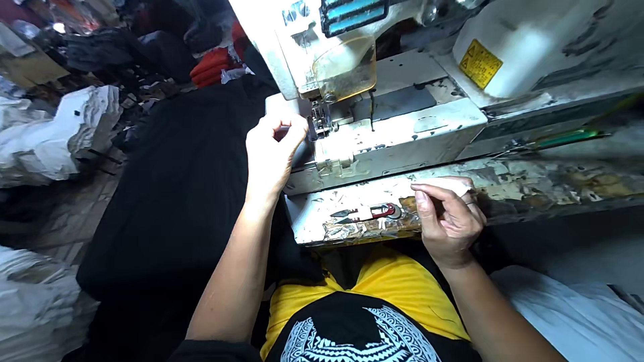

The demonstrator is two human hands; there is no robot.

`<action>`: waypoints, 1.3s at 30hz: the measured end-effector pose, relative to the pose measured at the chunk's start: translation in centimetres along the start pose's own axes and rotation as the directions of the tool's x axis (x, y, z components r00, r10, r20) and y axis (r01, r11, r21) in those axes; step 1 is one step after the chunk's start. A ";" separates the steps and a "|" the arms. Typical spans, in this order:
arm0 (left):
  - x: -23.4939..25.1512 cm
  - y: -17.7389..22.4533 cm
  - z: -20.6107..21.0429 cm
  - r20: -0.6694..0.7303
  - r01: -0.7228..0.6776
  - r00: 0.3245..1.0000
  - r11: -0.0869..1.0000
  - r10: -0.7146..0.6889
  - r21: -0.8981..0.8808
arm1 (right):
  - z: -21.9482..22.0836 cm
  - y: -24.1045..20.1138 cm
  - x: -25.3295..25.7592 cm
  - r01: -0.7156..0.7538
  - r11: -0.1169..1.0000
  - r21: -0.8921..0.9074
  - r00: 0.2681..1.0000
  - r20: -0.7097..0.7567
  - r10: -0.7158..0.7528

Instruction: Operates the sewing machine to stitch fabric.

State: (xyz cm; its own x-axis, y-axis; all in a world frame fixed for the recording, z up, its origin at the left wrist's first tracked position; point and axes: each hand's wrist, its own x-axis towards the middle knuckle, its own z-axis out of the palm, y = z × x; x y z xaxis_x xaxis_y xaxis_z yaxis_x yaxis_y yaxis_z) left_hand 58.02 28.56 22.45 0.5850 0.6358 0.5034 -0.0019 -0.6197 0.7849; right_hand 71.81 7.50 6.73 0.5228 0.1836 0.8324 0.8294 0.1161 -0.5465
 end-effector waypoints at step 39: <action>2.9 -1.6 -0.3 0.361 -0.343 0.919 0.775 0.160 0.531 | 2.3 -8.2 3.7 -0.675 0.385 0.629 0.737 0.553 0.389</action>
State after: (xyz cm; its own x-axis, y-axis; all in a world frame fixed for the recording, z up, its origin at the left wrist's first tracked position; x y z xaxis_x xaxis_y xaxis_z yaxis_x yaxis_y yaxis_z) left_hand 59.45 31.53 22.79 0.8301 0.3192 0.4573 0.2285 -0.9427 0.2431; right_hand 66.49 9.47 14.06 0.5992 0.7200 0.3503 -0.1572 0.5348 -0.8302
